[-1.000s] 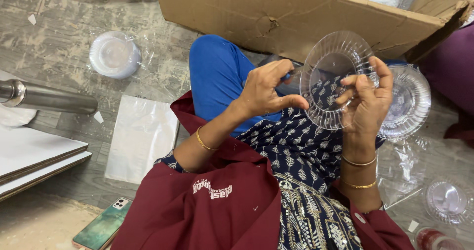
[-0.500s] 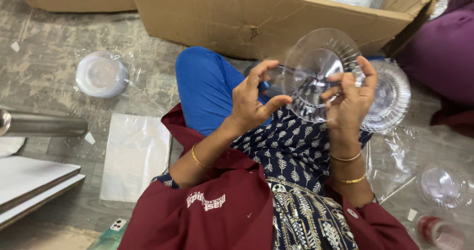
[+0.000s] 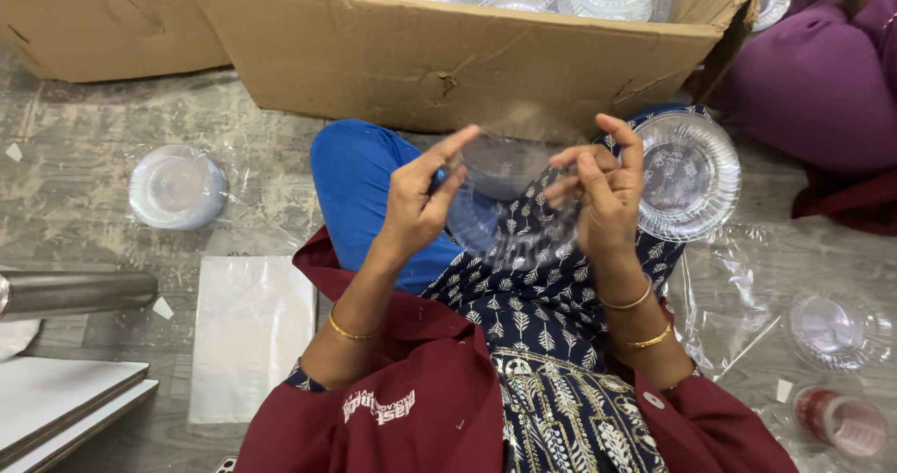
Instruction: The person sits on the floor and uses a small blue cutter to trim the edges of clear plastic plates. They pick up each plate, rotate it while cutting, and place the trimmed plate aside. The process is repeated for multiple plates.
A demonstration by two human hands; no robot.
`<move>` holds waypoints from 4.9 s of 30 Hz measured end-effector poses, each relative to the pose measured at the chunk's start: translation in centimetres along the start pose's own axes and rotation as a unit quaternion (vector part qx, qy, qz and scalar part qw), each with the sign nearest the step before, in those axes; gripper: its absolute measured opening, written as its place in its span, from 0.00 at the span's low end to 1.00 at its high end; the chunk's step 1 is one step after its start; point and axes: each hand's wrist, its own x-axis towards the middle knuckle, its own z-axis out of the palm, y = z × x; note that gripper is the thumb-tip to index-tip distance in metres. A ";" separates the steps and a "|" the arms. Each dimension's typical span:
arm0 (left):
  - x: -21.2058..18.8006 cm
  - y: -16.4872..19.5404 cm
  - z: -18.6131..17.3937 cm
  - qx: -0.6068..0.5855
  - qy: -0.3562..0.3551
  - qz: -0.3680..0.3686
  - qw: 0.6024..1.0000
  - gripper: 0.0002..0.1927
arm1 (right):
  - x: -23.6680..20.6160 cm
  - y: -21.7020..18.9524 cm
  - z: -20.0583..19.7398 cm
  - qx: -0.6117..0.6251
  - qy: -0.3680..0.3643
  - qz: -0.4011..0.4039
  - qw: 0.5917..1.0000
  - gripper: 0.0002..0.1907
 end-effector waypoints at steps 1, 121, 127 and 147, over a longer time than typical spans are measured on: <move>0.0 0.1 -0.3 0.001 -0.009 0.006 1.000 0.19 | 0.0 -0.1 -0.2 -0.028 -0.025 -0.011 0.999 0.18; 0.0 -1.8 1.9 -0.344 0.033 -0.204 0.916 0.08 | 0.6 -3.0 -0.1 -0.214 0.025 -0.095 0.972 0.11; -0.7 -1.9 1.3 -0.246 0.045 -0.196 0.948 0.07 | -0.3 -1.9 0.2 -0.181 0.013 -0.090 0.979 0.11; -0.4 -1.0 2.2 -0.109 0.102 -0.143 0.978 0.06 | -1.1 -0.9 0.6 -0.246 0.050 -0.128 0.960 0.10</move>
